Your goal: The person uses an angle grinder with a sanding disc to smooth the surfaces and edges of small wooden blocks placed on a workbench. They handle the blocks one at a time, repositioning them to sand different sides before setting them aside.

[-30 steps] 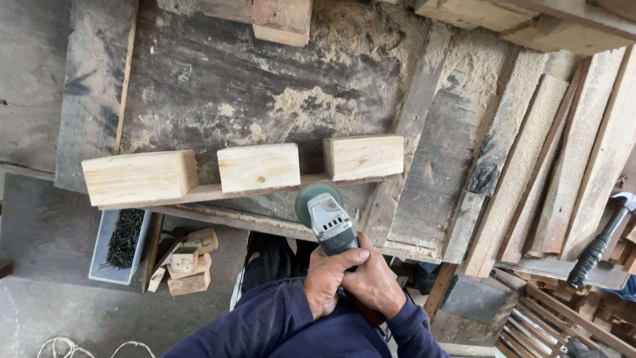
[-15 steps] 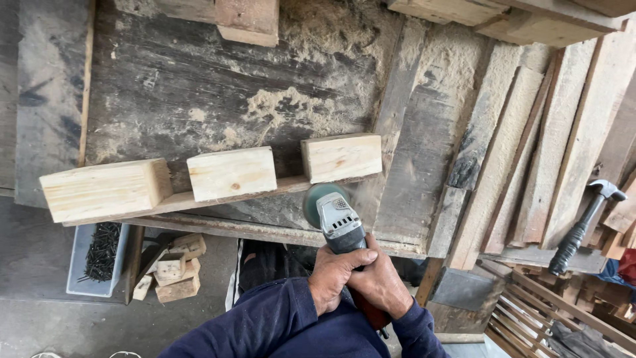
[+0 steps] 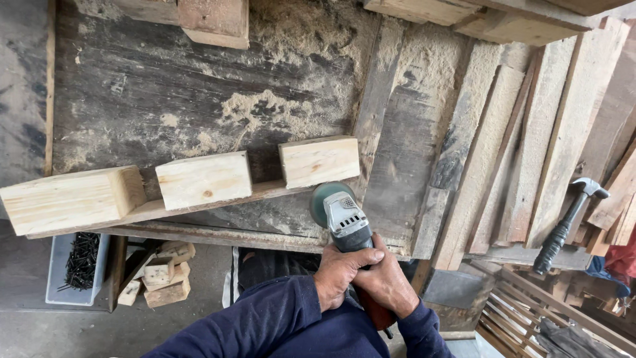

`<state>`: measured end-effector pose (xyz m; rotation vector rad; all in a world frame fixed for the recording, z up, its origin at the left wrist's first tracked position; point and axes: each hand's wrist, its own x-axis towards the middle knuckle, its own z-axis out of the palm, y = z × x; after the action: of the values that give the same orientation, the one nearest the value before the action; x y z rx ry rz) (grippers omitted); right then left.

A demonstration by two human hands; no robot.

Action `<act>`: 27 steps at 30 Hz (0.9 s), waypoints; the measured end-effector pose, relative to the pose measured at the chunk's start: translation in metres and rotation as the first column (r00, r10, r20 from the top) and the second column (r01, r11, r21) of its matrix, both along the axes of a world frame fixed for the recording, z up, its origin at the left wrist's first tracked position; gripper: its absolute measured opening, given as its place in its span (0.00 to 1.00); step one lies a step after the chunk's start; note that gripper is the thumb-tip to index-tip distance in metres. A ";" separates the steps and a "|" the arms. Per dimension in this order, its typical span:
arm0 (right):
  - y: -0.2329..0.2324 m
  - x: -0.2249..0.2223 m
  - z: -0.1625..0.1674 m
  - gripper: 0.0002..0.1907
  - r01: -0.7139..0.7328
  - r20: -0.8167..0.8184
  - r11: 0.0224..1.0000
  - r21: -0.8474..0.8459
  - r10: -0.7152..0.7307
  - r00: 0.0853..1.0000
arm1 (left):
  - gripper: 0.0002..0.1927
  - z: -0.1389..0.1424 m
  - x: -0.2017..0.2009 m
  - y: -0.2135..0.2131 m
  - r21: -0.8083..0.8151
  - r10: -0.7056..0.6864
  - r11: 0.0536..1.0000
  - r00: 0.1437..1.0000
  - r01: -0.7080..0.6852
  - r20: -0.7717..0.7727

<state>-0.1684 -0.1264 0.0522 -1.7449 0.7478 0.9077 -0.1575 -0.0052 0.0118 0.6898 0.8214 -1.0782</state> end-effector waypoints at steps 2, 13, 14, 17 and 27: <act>-0.006 0.003 0.000 0.39 0.002 -0.017 1.000 -0.010 -0.003 1.000 | 0.22 -0.001 0.002 -0.006 0.001 -0.005 1.000 1.000 0.005 0.009; -0.045 -0.002 -0.004 0.39 0.076 0.087 0.995 0.063 -0.081 0.993 | 0.20 0.001 0.007 -0.045 -0.009 -0.046 0.999 0.997 0.046 0.057; -0.050 -0.005 -0.005 0.38 0.111 0.080 0.991 0.075 -0.117 0.990 | 0.19 0.001 0.006 -0.049 -0.017 -0.049 0.999 0.996 0.050 0.077; -0.062 -0.020 -0.001 0.36 0.190 0.084 0.980 0.053 -0.194 0.977 | 0.19 0.002 -0.001 -0.063 -0.063 -0.059 0.996 0.993 0.066 0.105; -0.010 -0.066 0.015 0.40 0.034 0.170 0.996 -0.084 -0.019 0.985 | 0.21 0.010 -0.052 -0.007 -0.178 0.126 0.978 0.987 -0.107 0.096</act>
<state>-0.2345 -0.1364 0.0669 -1.8581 0.7061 0.7080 -0.2099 -0.0118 0.0222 0.5423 0.6596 -0.9844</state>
